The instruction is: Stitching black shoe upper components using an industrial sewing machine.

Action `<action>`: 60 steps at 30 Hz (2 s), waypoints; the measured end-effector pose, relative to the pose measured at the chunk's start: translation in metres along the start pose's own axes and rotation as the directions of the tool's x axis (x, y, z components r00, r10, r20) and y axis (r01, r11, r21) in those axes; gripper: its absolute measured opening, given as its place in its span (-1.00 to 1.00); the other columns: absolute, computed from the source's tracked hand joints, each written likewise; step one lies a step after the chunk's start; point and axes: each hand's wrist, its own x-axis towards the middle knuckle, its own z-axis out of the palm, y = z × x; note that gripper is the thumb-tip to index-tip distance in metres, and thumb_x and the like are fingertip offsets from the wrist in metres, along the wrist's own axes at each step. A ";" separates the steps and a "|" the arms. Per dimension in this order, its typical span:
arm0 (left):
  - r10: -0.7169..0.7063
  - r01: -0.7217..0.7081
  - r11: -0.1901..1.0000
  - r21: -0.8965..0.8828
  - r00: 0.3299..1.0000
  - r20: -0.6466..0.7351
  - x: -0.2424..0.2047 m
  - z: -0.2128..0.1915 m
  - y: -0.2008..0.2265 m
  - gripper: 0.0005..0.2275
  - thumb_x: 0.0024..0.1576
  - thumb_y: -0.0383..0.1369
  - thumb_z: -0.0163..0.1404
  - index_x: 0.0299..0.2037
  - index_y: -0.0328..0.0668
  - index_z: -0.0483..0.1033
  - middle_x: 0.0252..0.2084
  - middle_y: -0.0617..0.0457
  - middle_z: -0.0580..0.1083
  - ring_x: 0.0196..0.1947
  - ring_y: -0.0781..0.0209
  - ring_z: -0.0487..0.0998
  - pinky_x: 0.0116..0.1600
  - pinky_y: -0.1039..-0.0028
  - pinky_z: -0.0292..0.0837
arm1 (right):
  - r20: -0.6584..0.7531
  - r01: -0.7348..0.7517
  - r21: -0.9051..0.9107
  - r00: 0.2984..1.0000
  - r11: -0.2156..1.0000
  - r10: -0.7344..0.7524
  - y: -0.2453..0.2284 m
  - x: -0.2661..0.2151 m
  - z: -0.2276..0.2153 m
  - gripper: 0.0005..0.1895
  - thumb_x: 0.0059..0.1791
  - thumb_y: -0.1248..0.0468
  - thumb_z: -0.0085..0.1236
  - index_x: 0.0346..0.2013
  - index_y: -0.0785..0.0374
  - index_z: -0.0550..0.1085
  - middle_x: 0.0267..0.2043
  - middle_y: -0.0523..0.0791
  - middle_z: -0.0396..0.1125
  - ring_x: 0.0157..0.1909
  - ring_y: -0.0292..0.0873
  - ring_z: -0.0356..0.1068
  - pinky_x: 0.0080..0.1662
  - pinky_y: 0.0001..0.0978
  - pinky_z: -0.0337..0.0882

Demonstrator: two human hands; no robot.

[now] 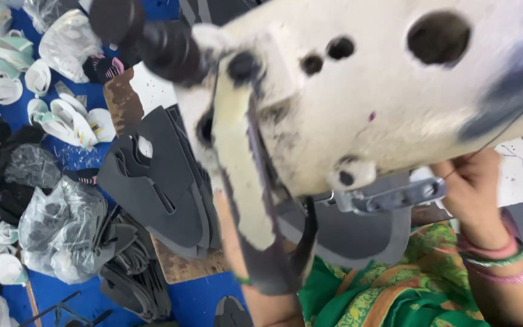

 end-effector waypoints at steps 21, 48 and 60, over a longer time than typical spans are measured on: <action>-0.565 -0.407 -0.016 0.913 0.757 0.328 0.327 -0.017 0.012 -0.66 0.24 -0.33 0.06 0.08 -0.52 0.54 -0.09 -0.18 0.57 -0.21 0.09 0.44 -0.13 0.27 0.37 | -0.031 0.095 -0.859 0.971 0.503 -0.237 0.017 0.006 -0.027 -0.42 -0.02 0.24 0.16 0.30 0.30 0.40 0.09 0.18 0.32 0.00 0.27 0.40 -0.11 0.03 0.45; -0.213 -0.151 0.895 0.419 0.682 0.700 0.292 -0.062 -0.056 -0.62 0.35 -0.29 -0.15 0.32 -0.32 0.31 0.20 -0.15 0.46 0.13 0.06 0.52 0.21 0.28 0.47 | 0.846 -0.433 -0.077 0.448 0.898 0.289 -0.139 0.008 -0.002 -0.47 0.10 0.02 -0.01 0.21 0.33 0.20 -0.41 -0.10 0.34 -0.66 -0.25 0.37 -0.56 -0.38 0.39; -0.005 -0.372 0.845 0.384 0.713 0.701 0.275 -0.105 -0.078 -0.59 0.37 -0.25 -0.14 0.37 -0.28 0.26 0.25 -0.17 0.42 0.19 0.05 0.50 0.26 0.28 0.44 | 0.526 -0.261 -0.715 0.409 0.648 0.745 -0.238 0.039 0.036 -0.57 0.03 -0.11 0.06 -0.01 0.12 0.32 -0.75 -0.08 0.17 -0.78 -0.14 0.23 -0.56 -0.22 0.33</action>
